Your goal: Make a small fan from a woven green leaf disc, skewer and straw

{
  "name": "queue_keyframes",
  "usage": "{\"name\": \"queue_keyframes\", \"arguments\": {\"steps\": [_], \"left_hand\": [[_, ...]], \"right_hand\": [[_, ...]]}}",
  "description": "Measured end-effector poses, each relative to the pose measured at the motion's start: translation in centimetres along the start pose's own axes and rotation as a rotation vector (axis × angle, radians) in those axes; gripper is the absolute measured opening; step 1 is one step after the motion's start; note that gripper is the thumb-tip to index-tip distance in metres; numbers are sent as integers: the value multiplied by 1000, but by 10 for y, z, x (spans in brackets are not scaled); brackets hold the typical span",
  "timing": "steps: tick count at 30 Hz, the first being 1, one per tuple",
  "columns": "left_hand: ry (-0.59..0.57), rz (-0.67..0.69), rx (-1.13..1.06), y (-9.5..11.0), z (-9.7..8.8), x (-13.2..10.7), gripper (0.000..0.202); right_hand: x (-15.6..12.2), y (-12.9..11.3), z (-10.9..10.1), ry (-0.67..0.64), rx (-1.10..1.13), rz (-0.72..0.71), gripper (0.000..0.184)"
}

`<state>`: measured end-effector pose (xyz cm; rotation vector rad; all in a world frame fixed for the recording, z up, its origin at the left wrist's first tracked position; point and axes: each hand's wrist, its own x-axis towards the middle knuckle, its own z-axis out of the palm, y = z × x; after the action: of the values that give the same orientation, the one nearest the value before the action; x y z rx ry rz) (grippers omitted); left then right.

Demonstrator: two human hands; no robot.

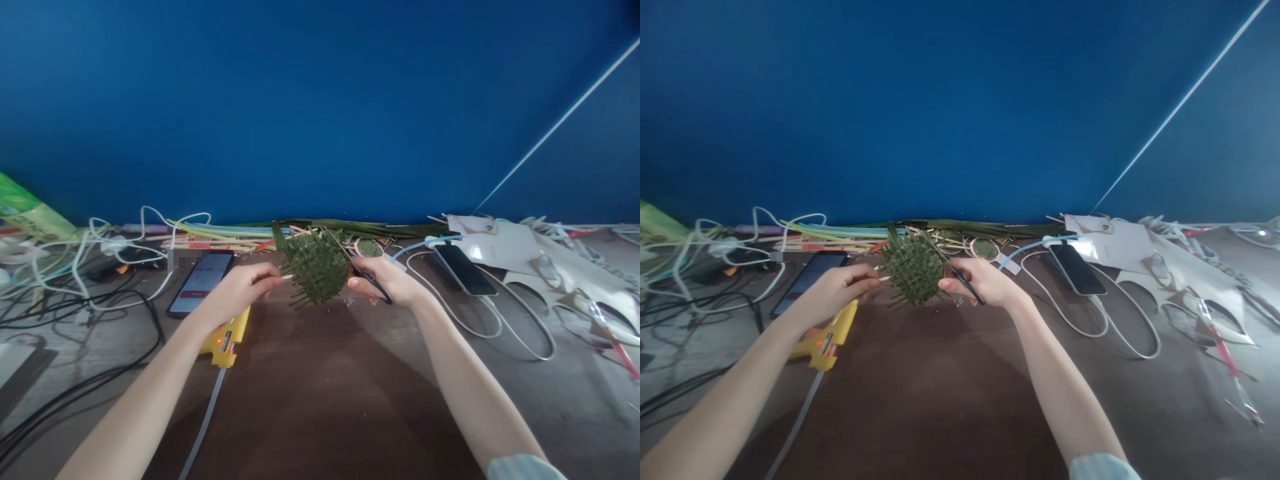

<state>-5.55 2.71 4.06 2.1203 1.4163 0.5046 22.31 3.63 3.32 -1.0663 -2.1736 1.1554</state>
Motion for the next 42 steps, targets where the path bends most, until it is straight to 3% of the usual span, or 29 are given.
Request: {"name": "queue_keyframes", "arguments": {"steps": [20,31,42], "left_hand": [[17,-8,64,-13,-4,1,28],[-52,20,25,-8,-2,0,30],[-39,-3,48,-8,-3,-1,27]], "right_hand": [[0,4,1,7,-105,67,37],[0,-4,-1,-83,-60,96,35],[-1,2,1,-36,-70,91,36]]}}
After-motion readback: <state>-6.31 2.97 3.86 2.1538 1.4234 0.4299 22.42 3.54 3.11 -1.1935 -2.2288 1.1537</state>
